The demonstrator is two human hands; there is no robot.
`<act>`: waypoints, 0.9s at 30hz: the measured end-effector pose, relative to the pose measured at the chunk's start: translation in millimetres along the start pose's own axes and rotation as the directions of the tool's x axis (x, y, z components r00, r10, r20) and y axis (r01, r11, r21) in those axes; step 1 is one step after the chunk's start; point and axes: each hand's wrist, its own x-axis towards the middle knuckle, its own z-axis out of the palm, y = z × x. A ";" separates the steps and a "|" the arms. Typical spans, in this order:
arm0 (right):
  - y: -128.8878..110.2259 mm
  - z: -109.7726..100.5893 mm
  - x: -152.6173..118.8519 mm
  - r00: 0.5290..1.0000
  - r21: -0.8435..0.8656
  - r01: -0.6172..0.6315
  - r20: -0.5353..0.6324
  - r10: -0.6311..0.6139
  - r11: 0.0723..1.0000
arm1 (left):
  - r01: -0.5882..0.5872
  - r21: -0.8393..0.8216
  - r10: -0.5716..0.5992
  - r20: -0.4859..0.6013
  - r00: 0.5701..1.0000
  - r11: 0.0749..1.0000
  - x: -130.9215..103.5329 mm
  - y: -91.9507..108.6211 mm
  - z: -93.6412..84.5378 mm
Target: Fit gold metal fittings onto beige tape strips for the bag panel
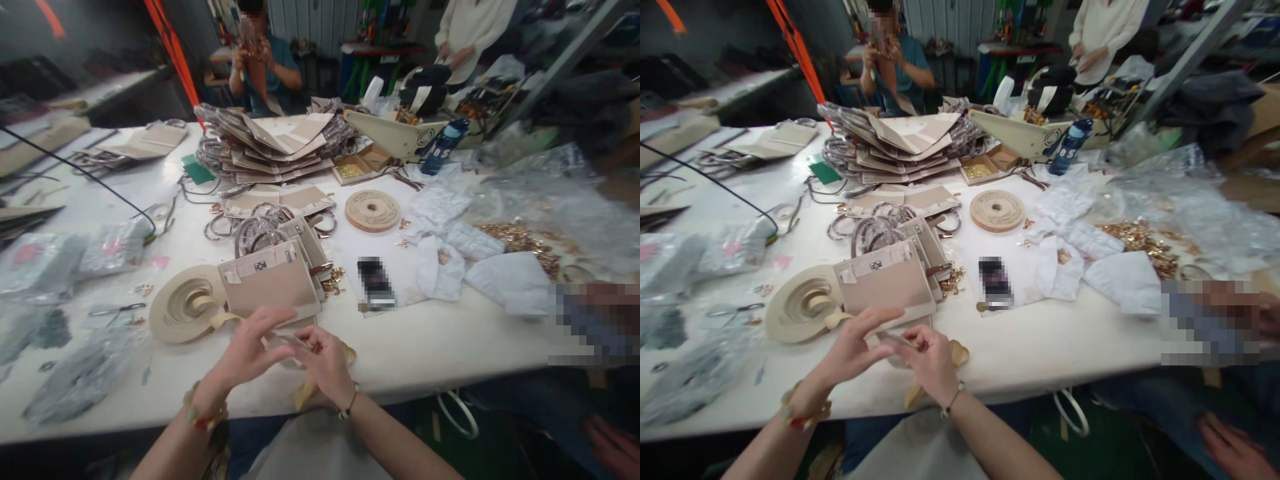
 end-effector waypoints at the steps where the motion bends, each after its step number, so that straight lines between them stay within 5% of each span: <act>1: -0.6 0.1 -0.4 1.000 -0.020 0.024 -0.001 -0.024 1.000 | -0.003 -0.011 0.003 0.041 0.999 1.000 -2.8 9.0 5.1; 6: -5.5 -0.8 -1.0 0.999 -0.054 0.048 0.009 -0.048 0.997 | 0.070 -0.006 -0.070 0.003 0.998 0.998 -6.9 20.6 15.8; 11: -10.7 -3.3 1.1 0.996 -0.092 0.032 0.088 -0.024 0.995 | 0.000 0.216 0.024 -0.111 0.993 0.977 -9.7 15.0 16.6; 17: -9.0 -5.9 2.9 0.994 -0.149 0.079 0.092 -0.065 0.986 | -0.122 0.416 0.140 -0.013 0.990 0.901 -8.0 23.7 20.3; 20: -3.9 -2.9 4.4 0.995 0.091 -0.080 0.069 0.074 0.993 | -0.175 0.531 0.209 -0.004 0.978 0.829 -8.5 26.8 24.7; 23: 1.5 1.8 8.1 0.975 0.399 -0.222 0.098 0.199 0.890 | -0.254 0.562 0.322 -0.022 0.947 0.787 -10.7 27.7 32.3; 27: 7.1 1.5 15.0 0.959 0.548 -0.246 0.018 0.283 0.800 | -0.140 0.372 0.237 -0.228 0.944 0.918 -1.6 16.6 33.8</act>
